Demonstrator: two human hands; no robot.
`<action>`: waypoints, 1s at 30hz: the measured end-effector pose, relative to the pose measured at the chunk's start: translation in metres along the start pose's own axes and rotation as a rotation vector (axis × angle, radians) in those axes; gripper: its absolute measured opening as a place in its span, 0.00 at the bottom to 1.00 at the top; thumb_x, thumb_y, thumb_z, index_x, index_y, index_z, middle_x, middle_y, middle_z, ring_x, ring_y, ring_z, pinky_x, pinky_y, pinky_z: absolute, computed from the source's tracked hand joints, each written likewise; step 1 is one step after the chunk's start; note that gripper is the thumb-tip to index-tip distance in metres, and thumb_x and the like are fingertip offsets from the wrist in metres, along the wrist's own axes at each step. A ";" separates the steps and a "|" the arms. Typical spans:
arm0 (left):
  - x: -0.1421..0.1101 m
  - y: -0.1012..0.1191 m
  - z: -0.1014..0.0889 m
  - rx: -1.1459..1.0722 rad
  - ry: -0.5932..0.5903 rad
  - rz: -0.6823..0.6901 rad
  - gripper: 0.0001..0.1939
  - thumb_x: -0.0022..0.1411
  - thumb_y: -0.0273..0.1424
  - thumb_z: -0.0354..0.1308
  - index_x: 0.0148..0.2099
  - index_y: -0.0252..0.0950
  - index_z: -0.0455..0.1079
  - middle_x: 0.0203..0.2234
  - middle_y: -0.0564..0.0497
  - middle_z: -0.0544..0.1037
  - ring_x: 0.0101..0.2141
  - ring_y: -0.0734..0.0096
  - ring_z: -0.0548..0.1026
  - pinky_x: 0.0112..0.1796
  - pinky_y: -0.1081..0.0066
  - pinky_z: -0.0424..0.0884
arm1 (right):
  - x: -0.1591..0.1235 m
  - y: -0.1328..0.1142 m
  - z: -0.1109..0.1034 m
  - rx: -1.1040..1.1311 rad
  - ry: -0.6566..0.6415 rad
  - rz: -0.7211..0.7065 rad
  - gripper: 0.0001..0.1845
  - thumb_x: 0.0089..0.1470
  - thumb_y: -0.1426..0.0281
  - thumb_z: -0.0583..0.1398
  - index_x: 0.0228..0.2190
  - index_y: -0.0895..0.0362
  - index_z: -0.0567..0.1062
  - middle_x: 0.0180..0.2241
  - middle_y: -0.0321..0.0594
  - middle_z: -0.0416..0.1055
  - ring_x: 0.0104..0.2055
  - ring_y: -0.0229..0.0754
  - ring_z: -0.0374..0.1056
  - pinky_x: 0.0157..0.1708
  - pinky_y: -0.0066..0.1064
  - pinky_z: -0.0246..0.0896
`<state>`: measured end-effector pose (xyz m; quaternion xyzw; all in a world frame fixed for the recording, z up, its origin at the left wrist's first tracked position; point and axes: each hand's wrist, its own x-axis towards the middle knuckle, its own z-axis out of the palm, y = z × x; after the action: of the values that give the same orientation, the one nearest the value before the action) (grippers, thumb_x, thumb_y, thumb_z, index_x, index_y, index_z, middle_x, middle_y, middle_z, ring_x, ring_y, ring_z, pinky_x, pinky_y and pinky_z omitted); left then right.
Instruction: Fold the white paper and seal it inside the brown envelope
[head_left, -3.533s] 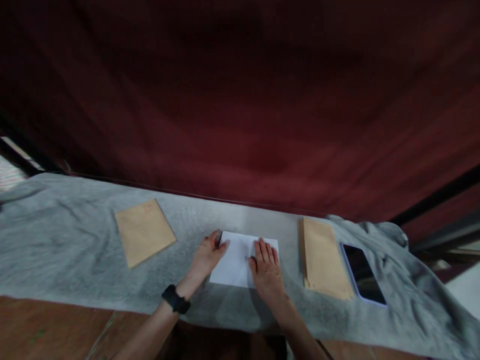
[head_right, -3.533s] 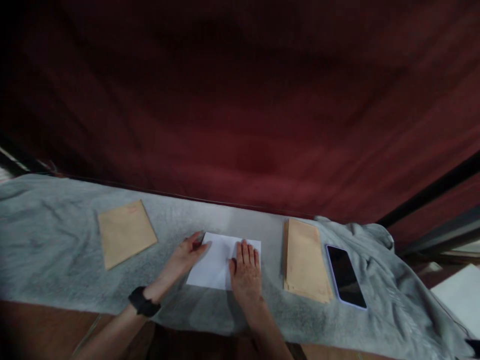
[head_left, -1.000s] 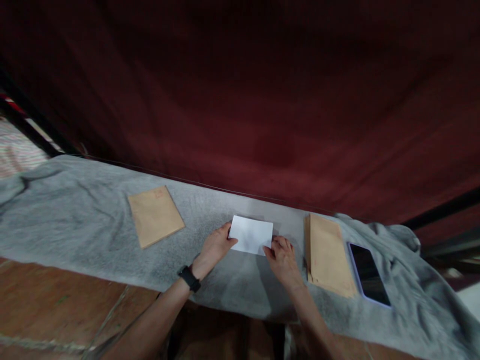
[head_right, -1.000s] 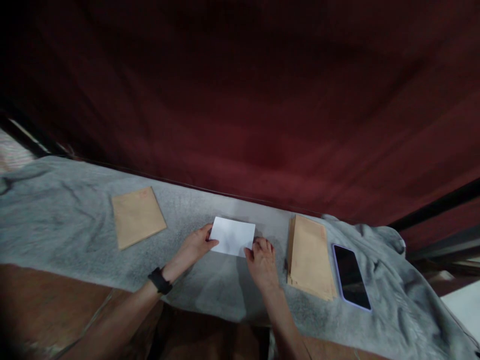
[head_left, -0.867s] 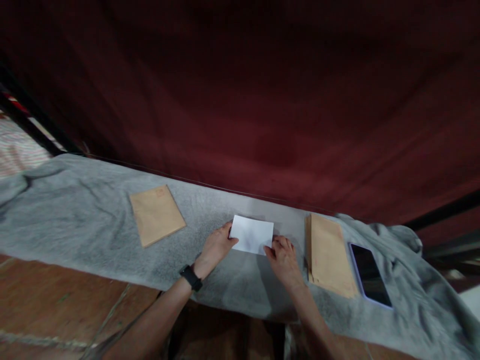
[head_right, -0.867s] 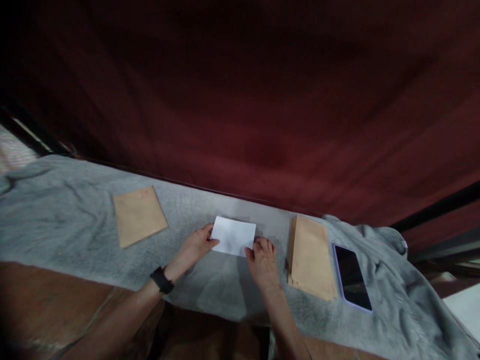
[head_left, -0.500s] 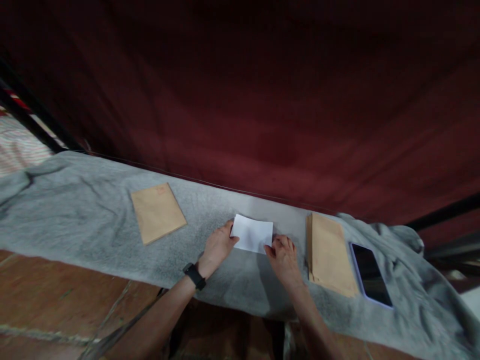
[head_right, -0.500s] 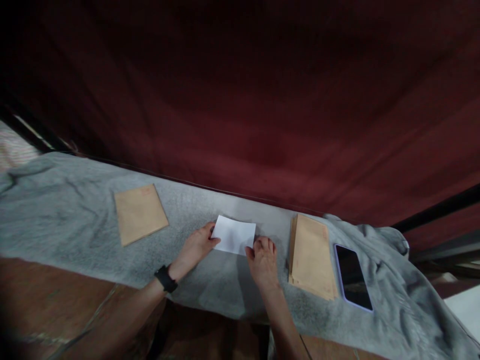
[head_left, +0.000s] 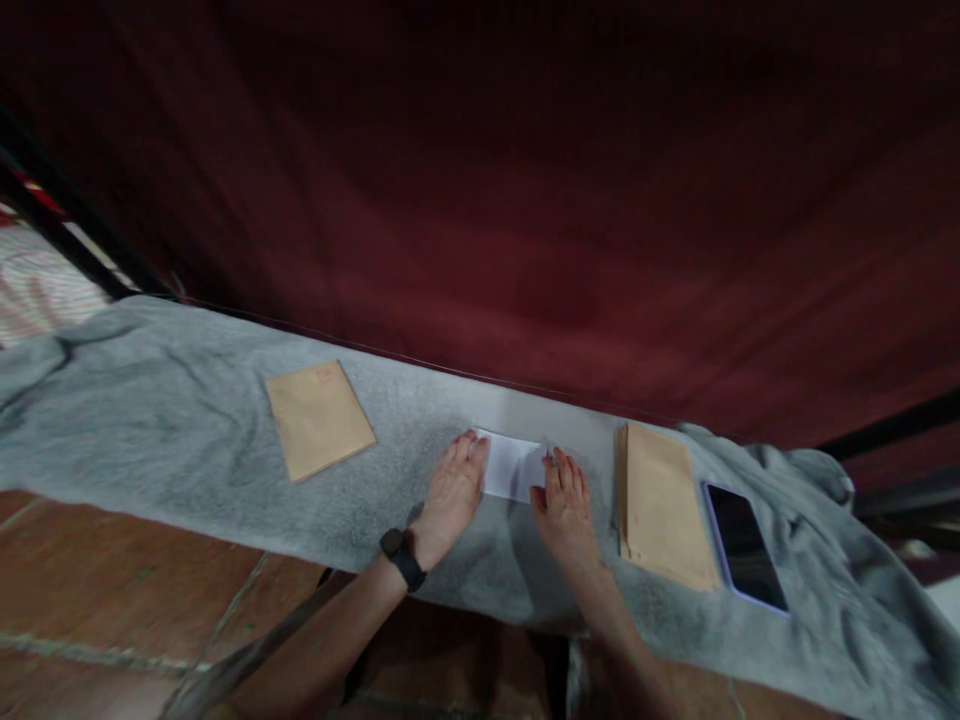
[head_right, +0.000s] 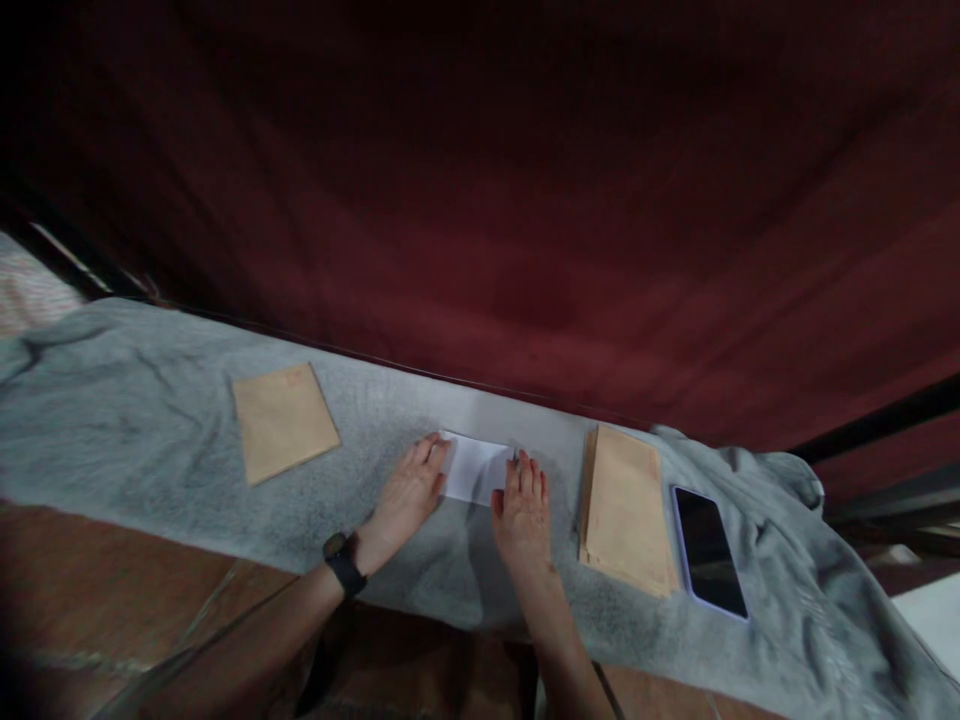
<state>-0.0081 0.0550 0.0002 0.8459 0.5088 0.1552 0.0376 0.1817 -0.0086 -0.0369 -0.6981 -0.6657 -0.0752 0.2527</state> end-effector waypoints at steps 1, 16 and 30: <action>-0.003 0.004 0.007 -0.010 0.019 0.076 0.23 0.69 0.24 0.50 0.64 0.31 0.62 0.65 0.36 0.65 0.65 0.55 0.64 0.62 0.57 0.62 | 0.001 -0.004 0.001 0.060 0.000 0.015 0.25 0.66 0.70 0.49 0.61 0.63 0.65 0.65 0.57 0.61 0.69 0.54 0.54 0.64 0.53 0.54; -0.033 0.022 0.048 0.077 -0.053 0.327 0.33 0.72 0.30 0.43 0.75 0.28 0.42 0.72 0.37 0.51 0.71 0.57 0.49 0.68 0.53 0.46 | -0.001 -0.050 0.014 0.404 -0.319 0.133 0.40 0.69 0.50 0.36 0.70 0.63 0.51 0.72 0.50 0.46 0.74 0.46 0.40 0.72 0.48 0.39; -0.034 0.000 0.032 0.052 -0.031 0.130 0.31 0.75 0.39 0.39 0.72 0.25 0.52 0.70 0.37 0.56 0.70 0.60 0.51 0.68 0.57 0.49 | -0.021 -0.021 0.013 -0.041 -0.173 -0.090 0.34 0.72 0.58 0.40 0.69 0.66 0.53 0.70 0.56 0.50 0.73 0.50 0.45 0.69 0.51 0.42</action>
<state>-0.0138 0.0281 -0.0375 0.8802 0.4560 0.1311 0.0134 0.1565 -0.0222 -0.0523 -0.6764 -0.7140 -0.0396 0.1765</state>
